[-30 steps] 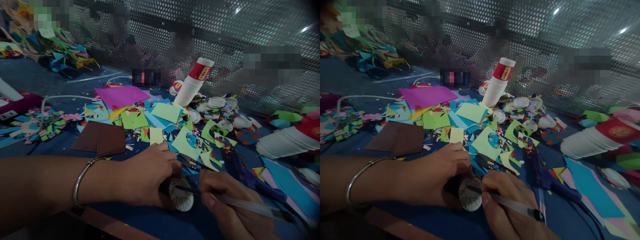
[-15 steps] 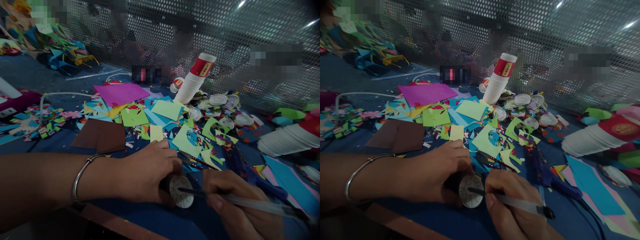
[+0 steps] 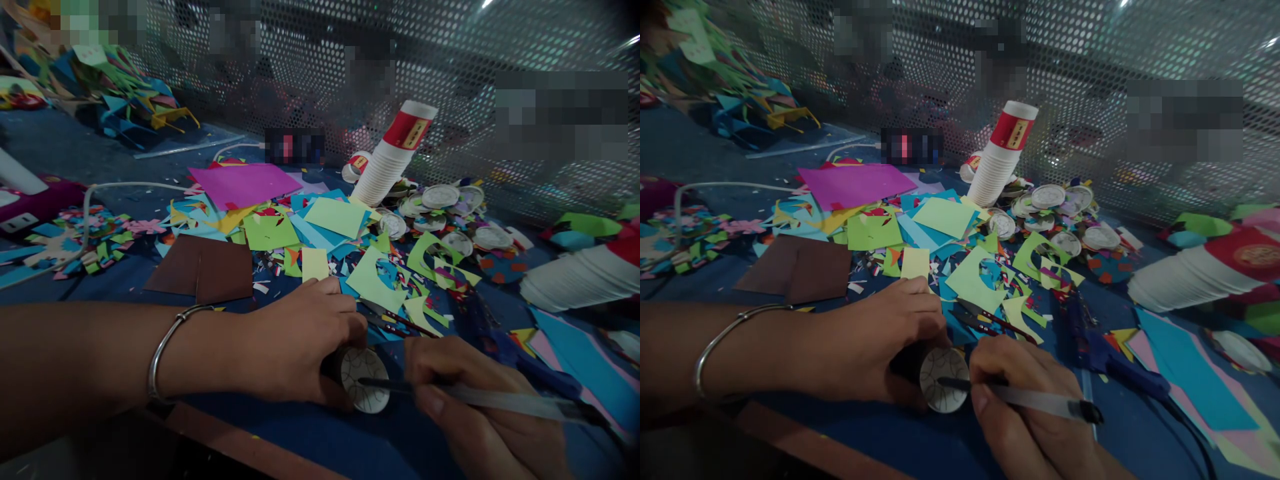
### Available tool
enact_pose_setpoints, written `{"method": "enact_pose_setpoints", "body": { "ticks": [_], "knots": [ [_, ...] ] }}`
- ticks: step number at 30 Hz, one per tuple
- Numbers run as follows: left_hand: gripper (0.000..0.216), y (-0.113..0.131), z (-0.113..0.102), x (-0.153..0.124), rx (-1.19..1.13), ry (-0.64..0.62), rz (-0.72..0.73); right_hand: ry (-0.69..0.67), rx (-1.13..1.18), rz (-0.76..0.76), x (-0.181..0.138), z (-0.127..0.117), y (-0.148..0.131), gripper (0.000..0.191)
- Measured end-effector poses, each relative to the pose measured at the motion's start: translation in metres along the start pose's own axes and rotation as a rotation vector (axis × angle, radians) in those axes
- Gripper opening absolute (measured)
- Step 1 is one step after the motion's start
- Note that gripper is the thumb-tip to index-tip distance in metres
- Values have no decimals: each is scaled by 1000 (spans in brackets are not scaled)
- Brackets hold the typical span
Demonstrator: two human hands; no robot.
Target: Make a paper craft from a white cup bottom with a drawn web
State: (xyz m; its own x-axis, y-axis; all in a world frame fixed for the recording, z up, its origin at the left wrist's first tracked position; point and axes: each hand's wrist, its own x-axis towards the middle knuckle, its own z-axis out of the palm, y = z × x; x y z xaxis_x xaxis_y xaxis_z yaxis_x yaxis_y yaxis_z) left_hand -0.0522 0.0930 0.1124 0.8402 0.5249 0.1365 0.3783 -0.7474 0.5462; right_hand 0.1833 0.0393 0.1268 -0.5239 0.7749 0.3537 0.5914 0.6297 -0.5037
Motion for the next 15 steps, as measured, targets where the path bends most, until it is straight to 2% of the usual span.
{"method": "enact_pose_setpoints", "body": {
  "ticks": [10, 15],
  "knots": [
    [44, 2, -3, 1, -3, -4, -13, 102, -58, 12, -4, 2, 3, 11],
    [42, 4, -3, 1, -14, -2, -29, 112, -41, 13, -5, 0, 1, 11]
  ]
}}
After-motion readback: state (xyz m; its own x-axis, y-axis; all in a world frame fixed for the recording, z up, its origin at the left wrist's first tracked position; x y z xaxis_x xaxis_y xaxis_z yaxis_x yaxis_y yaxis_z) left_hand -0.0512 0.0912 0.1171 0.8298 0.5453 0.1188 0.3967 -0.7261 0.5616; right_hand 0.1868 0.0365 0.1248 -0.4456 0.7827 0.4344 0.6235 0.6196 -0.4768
